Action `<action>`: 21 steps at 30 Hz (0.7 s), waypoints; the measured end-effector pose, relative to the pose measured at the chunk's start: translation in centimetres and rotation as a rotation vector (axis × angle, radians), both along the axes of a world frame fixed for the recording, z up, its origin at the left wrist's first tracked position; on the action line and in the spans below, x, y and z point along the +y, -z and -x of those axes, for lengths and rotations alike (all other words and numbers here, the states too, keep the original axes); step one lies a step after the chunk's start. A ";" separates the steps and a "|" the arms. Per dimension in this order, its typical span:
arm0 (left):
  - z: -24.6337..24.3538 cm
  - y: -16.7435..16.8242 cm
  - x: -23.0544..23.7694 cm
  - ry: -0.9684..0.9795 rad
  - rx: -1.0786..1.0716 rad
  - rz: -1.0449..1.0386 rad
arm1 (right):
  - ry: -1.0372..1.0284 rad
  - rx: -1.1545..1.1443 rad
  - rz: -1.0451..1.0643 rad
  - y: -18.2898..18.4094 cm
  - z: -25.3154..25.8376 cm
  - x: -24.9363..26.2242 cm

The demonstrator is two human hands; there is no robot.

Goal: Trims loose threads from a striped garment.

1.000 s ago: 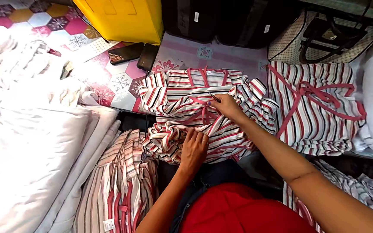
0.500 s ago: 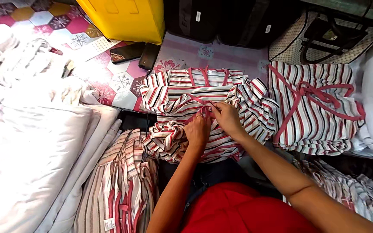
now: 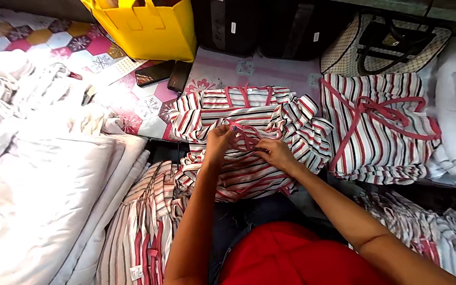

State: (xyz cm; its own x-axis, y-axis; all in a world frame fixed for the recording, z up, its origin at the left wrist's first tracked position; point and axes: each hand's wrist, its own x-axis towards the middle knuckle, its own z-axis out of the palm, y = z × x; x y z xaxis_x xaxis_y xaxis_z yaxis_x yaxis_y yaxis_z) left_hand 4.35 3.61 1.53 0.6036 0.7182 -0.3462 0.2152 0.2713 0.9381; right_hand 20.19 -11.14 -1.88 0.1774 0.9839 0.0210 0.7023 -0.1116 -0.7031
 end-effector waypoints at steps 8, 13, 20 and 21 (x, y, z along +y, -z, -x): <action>-0.4 -0.8 1.6 -0.078 0.522 -0.919 | 0.413 -0.210 -0.154 -4.4 -4.4 1.4; -3.3 3.0 4.7 -0.016 0.839 -0.997 | 0.527 -0.293 0.262 -2.9 -5.7 5.0; 1.2 2.8 8.0 -0.129 0.610 -0.859 | 0.682 -0.104 0.090 -3.2 -8.2 2.9; 1.6 2.7 8.0 -0.111 0.577 -0.871 | 0.696 -0.062 0.021 -3.5 -8.2 2.5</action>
State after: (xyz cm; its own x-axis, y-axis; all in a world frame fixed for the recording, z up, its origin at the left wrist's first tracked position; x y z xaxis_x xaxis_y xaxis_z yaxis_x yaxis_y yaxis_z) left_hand 2.78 11.63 -1.12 0.4269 0.8984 0.1031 0.7068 -0.4025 0.5817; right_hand 28.43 -8.69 1.61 0.7659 0.6421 0.0342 0.5015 -0.5633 -0.6566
